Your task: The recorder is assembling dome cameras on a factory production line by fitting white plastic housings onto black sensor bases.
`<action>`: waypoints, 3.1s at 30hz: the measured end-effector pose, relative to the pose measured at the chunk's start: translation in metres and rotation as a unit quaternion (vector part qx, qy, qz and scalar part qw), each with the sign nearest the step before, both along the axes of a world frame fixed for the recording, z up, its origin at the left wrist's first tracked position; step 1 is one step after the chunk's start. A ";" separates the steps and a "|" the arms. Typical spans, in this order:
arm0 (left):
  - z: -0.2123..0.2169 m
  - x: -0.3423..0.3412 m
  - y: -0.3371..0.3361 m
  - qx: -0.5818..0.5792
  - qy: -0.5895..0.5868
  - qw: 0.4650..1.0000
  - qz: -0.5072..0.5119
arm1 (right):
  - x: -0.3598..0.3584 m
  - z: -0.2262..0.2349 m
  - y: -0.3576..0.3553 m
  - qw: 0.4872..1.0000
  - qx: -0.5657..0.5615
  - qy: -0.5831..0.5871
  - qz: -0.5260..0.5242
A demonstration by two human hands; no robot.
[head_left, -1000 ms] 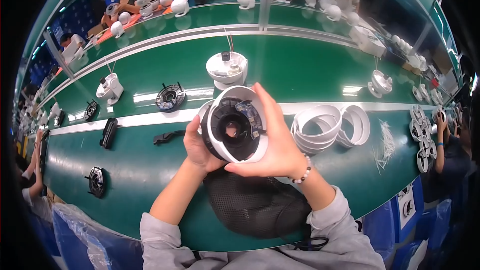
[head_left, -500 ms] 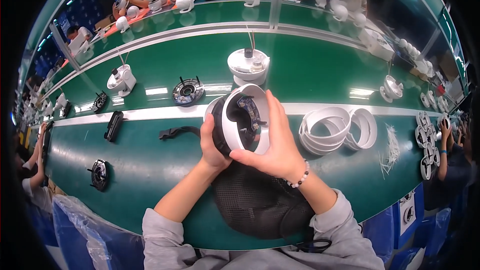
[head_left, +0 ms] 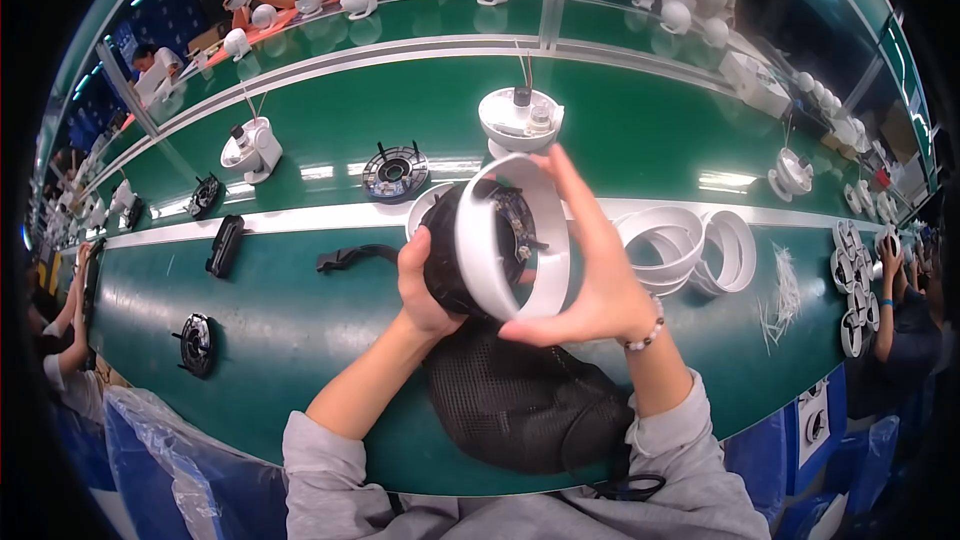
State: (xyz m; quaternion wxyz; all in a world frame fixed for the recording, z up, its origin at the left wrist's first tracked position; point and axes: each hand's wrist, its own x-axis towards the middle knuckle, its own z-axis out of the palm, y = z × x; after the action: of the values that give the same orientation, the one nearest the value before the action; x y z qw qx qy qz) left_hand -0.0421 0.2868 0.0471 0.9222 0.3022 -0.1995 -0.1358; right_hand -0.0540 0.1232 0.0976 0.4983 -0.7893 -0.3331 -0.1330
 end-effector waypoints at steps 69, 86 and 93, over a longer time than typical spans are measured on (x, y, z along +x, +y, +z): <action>-0.033 0.222 -0.020 0.880 -0.342 0.309 0.115 | 0.017 0.016 -0.128 0.888 0.042 -0.118 -0.442; 0.006 0.059 -0.035 0.231 0.053 0.961 0.141 | 0.036 -0.009 -0.041 0.928 0.005 -0.155 -0.339; -0.011 0.026 -0.027 0.109 0.088 0.973 0.183 | 0.029 -0.021 -0.012 0.948 -0.064 -0.048 -0.309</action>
State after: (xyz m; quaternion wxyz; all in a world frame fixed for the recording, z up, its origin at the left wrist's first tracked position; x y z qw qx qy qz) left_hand -0.0157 0.2602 0.0362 0.9070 0.4188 -0.0428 -0.0113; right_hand -0.0247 0.1116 0.0763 0.3653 -0.8763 -0.1043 -0.2963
